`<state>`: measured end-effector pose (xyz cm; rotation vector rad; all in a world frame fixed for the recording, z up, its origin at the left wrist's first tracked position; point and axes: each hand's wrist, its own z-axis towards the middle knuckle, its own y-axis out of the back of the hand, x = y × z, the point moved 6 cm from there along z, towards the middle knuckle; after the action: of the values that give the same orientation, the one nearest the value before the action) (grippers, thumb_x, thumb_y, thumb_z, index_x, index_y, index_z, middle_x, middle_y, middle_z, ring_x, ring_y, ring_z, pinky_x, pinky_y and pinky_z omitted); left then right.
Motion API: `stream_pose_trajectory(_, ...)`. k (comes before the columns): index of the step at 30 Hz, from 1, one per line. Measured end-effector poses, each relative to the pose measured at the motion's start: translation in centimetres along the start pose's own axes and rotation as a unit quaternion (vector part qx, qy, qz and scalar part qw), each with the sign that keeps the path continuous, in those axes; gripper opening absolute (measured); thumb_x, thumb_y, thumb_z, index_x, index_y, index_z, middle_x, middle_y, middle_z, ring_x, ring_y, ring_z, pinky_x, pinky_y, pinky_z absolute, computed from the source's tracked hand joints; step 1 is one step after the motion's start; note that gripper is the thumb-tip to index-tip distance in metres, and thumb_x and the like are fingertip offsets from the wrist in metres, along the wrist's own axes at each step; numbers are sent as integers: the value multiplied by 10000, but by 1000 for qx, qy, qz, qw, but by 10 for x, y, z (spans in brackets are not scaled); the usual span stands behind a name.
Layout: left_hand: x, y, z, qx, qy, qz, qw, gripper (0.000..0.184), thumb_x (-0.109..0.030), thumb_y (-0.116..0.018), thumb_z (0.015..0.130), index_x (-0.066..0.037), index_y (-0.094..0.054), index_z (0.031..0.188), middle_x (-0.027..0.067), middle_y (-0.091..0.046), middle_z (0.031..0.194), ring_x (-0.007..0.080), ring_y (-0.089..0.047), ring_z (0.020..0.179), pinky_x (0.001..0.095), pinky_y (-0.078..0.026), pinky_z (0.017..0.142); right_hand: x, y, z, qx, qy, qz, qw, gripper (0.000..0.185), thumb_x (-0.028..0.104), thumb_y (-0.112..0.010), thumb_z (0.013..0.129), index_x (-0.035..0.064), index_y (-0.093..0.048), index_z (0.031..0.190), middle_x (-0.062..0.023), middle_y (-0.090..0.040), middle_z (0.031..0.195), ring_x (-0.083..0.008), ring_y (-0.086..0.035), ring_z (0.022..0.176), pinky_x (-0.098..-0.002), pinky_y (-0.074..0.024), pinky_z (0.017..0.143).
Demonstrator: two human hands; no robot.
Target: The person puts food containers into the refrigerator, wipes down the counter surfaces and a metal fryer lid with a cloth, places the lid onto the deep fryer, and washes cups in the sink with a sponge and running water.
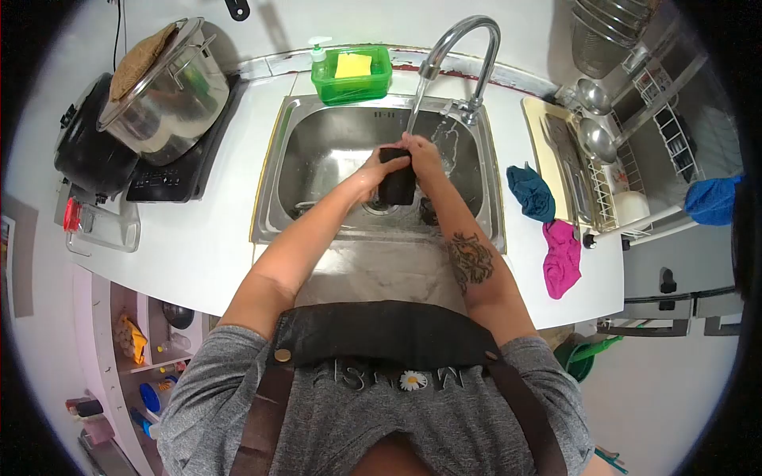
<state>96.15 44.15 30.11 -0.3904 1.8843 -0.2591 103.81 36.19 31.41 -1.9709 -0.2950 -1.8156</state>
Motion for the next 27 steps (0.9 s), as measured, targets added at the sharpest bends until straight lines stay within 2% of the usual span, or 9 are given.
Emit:
stream_pose_trajectory(6, -30, -17, -27, 53, -117, 157, 979, 863, 153, -563, 668, -191, -160, 1349, 69, -368, 1253, 200, -394, 1130, 318, -391, 884, 52, -5, -42, 131, 131, -203, 961, 390, 212, -743, 618, 28, -573, 916, -106, -477, 942, -235, -503, 897, -312, -418, 795)
stream_pose_trajectory(10, -34, 6, -30, 141, -127, 87, 978, 825, 104, -476, 678, -192, -150, 1376, 89, -119, 1426, 270, -175, 1296, 377, -296, 972, 62, -7, -57, 58, 308, -309, 898, 613, 174, -790, 525, 60, -503, 1054, -115, -441, 1015, -248, -478, 971, -323, -405, 827)
stream_pose_trajectory(12, -28, 23, -23, 87, -62, 24, 994, 747, 39, -483, 723, -193, -181, 1366, 70, -216, 1382, 258, -262, 1248, 397, -348, 922, 72, -10, -55, 10, 345, -345, 872, 608, 172, -788, 544, 67, -496, 1066, -110, -440, 1027, -230, -478, 970, -313, -404, 825)
stream_pose_trajectory(17, -25, 9, -44, 25, 58, -208, 976, 470, -349, -561, 821, -146, -417, 1219, 78, -508, 1151, 253, -534, 975, 489, -450, 786, 51, -5, -40, 3, 205, -74, 976, 544, 204, -692, 694, 31, -463, 1156, -120, -473, 1039, -242, -495, 991, -343, -404, 858)
stream_pose_trajectory(19, -39, 7, -43, 29, 14, -191, 981, 385, -315, -593, 806, -114, -500, 1122, 87, -570, 1033, 231, -561, 905, 438, -462, 774, 24, -17, -36, 202, -86, 389, 895, 460, 364, -553, 798, 39, -497, 1120, -98, -571, 935, -237, -550, 937, -357, -417, 858)
stream_pose_trajectory(20, -50, 10, -40, -3, -53, -12, 999, 357, -285, -604, 803, -108, -517, 1100, 79, -579, 1017, 212, -559, 910, 403, -463, 768, -2, -6, -29, 71, -181, 376, 906, 448, 445, -426, 839, 83, -521, 1084, -77, -612, 836, -231, -577, 879, -360, -431, 859)
stream_pose_trajectory(22, -75, -6, -51, -66, -145, 239, 958, 293, -196, -648, 761, -92, -568, 1023, 87, -602, 922, 219, -561, 866, 334, -459, 731, -36, -3, -19, 53, -188, 392, 899, 409, 378, -438, 841, 69, -486, 1104, -79, -561, 979, -221, -546, 944, -348, -434, 864)
stream_pose_trajectory(24, -101, -35, -69, -85, -430, 501, 747, 289, -198, -662, 712, -85, -590, 968, 101, -584, 873, 247, -545, 843, 354, -435, 752, -50, -15, -11, 92, -172, 451, 871, 368, 292, -437, 845, 70, -436, 1138, -84, -502, 1125, -209, -498, 1028, -335, -414, 894)
stream_pose_trajectory(27, -77, -68, -67, -79, -465, 751, 462, 208, -242, -618, 651, -160, -583, 839, 38, -535, 906, 237, -473, 886, 381, -387, 722, -18, -33, -21, 177, -140, 501, 836, 369, 304, -334, 865, 70, -450, 1125, -107, -509, 1108, -241, -493, 1025, -361, -394, 911)
